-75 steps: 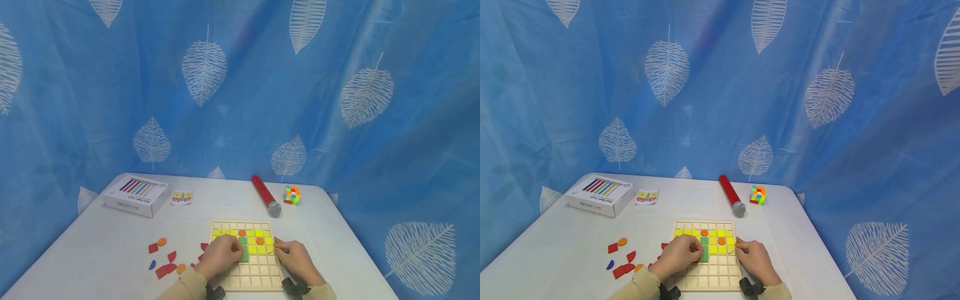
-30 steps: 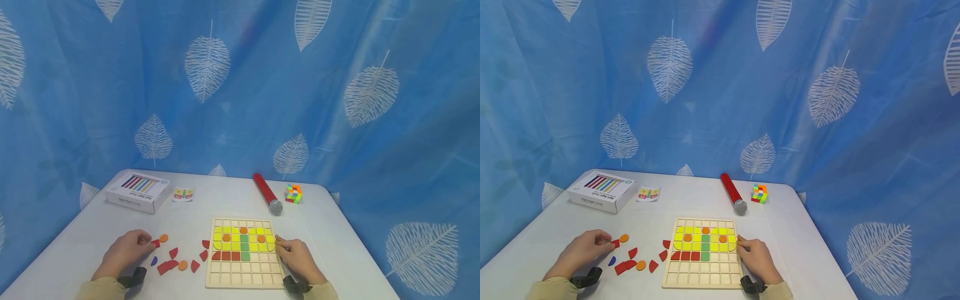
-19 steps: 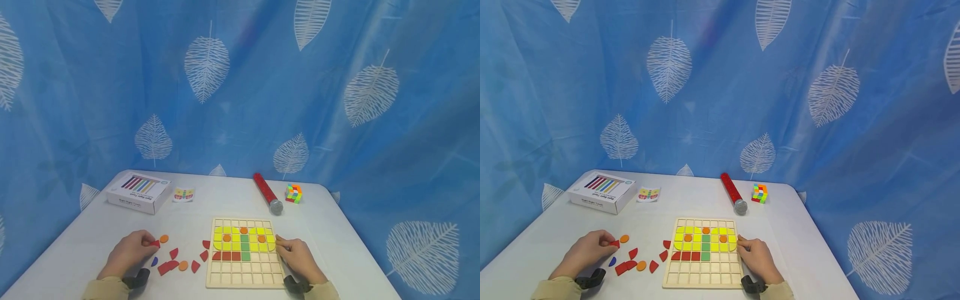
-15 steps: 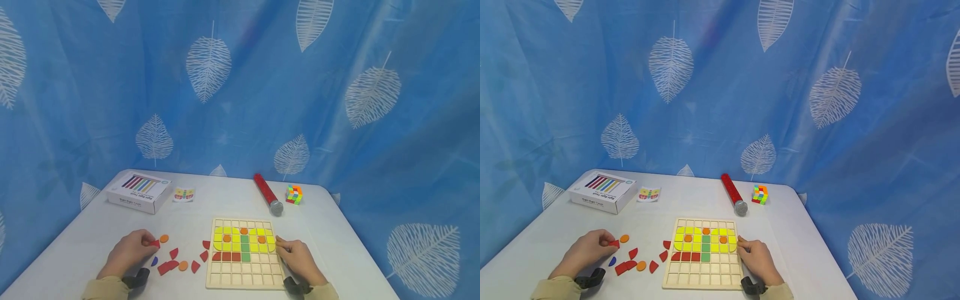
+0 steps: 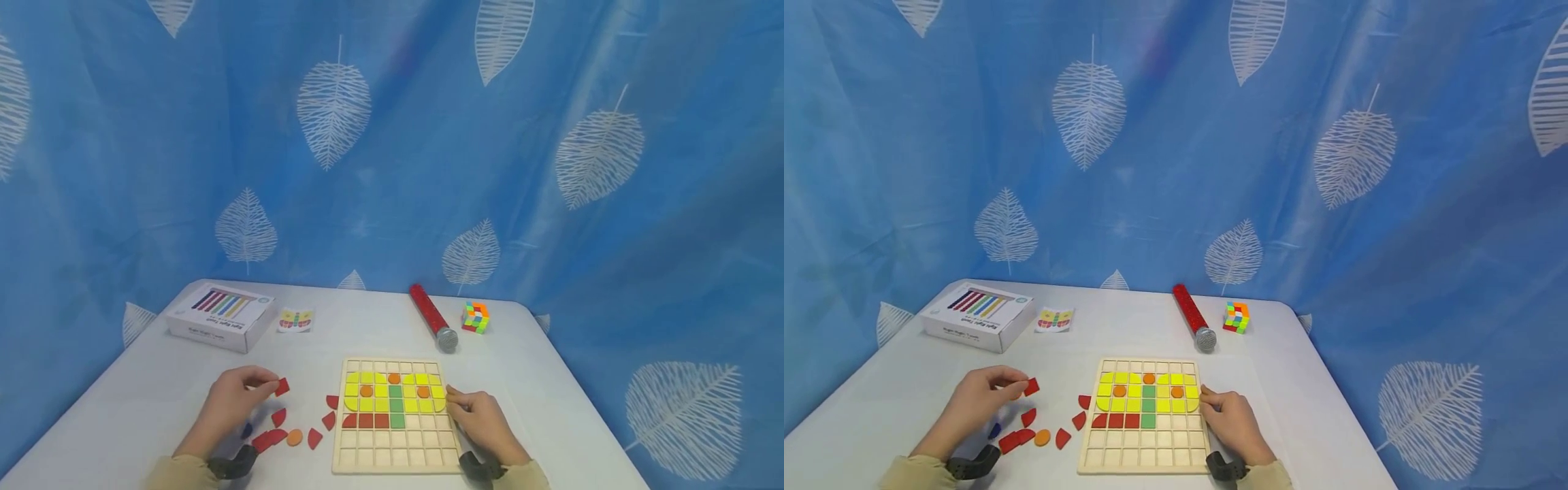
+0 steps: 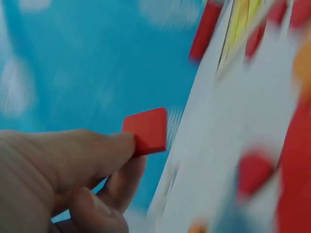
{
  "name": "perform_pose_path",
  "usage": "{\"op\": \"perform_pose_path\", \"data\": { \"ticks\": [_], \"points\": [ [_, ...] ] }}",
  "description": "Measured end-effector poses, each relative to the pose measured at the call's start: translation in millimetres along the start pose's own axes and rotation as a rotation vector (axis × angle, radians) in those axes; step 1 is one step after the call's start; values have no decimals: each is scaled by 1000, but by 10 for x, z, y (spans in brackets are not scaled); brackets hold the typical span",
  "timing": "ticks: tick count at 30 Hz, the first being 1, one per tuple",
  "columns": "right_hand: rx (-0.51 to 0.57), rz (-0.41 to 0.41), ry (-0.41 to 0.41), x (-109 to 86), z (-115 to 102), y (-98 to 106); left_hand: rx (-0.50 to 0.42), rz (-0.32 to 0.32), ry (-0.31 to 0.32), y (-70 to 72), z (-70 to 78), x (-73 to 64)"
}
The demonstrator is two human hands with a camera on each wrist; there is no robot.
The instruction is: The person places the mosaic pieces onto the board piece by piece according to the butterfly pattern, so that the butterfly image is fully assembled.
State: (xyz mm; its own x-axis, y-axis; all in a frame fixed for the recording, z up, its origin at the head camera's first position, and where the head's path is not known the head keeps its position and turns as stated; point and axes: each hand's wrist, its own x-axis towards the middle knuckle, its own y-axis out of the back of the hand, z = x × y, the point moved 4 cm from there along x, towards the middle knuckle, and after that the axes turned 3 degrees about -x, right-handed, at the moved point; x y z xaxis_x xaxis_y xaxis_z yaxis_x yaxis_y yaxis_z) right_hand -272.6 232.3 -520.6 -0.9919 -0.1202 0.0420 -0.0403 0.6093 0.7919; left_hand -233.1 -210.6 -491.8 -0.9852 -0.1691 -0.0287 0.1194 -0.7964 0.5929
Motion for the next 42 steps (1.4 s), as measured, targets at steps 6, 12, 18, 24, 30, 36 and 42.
{"op": "perform_pose_path", "data": {
  "ticks": [6, 12, 18, 24, 30, 36, 42],
  "points": [
    [-15, 2, 16, 10, 8, -10, -100, -106, -119, -551, 476, -131],
    [-9, -6, 11, 8, 22, -11, -115, -227, -263, -1038, 855, -196],
    [-9, 4, 0, 11, 32, -24, -84, -273, -349, -1429, 1101, -180],
    [4, 6, -1, 11, 37, -33, -4, -286, -365, -1717, 1214, -139],
    [13, -8, -5, 8, 53, -15, 67, -267, -406, -1848, 1269, -113],
    [29, -14, 17, -5, 42, 3, 140, -263, -397, -1891, 1308, -126],
    [23, -12, 5, 4, 42, -16, 221, -274, -461, -1911, 1327, -149]
  ]
}}
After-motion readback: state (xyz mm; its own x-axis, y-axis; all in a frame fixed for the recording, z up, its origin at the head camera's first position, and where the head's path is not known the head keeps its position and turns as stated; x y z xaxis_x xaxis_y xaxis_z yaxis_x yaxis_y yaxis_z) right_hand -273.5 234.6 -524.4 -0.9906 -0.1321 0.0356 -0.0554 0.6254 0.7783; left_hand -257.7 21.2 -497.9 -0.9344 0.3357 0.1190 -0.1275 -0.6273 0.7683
